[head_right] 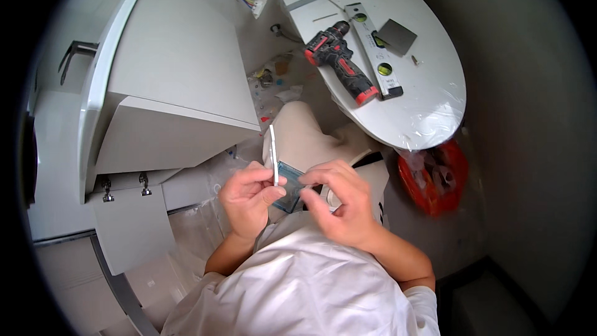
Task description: The person retrieves nails from a bag, connects wires to an electrical outlet, and assembles a transparent cover over the outlet. They then attach the outlet to the wall and secure the cover.
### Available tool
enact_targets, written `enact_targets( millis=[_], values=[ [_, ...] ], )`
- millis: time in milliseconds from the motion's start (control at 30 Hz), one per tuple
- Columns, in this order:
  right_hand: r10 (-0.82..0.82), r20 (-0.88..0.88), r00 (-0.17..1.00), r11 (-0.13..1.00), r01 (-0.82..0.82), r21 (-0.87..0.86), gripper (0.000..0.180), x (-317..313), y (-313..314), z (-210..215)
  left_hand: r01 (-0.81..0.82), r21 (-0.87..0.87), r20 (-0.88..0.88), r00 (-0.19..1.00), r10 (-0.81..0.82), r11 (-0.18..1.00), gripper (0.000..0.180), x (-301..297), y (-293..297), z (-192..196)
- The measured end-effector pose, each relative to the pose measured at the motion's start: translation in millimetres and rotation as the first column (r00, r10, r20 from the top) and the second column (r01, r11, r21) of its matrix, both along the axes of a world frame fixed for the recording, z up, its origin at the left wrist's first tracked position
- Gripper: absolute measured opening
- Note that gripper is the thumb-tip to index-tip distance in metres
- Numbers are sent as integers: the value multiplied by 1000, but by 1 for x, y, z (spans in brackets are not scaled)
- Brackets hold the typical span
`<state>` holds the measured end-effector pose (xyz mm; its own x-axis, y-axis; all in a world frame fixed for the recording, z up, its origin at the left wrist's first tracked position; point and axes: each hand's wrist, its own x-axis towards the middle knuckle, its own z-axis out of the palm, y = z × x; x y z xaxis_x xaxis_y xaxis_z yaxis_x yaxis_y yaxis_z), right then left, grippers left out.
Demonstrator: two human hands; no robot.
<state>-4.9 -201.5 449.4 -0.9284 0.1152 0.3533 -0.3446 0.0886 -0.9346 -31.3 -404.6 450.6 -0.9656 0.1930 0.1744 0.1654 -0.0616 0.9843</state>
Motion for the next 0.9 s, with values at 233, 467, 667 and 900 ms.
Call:
enact_targets(
  millis=[233,467,667,900],
  values=[
    [146,166,975,975,-114,-191,9,4,0,9,-70,-314,-542,832,-119,947,39,-7,17,19],
    [164,211,964,965,-113,-236,6,9,3,10,-113,-409,-633,750,-193,905,37,-5,19,22],
    [169,214,962,964,-116,-239,7,6,7,11,-123,-427,-686,690,-233,896,30,-8,24,22],
    [215,222,951,935,-135,-328,8,4,8,7,13,-393,-571,780,-256,919,39,-7,24,22]
  ],
)
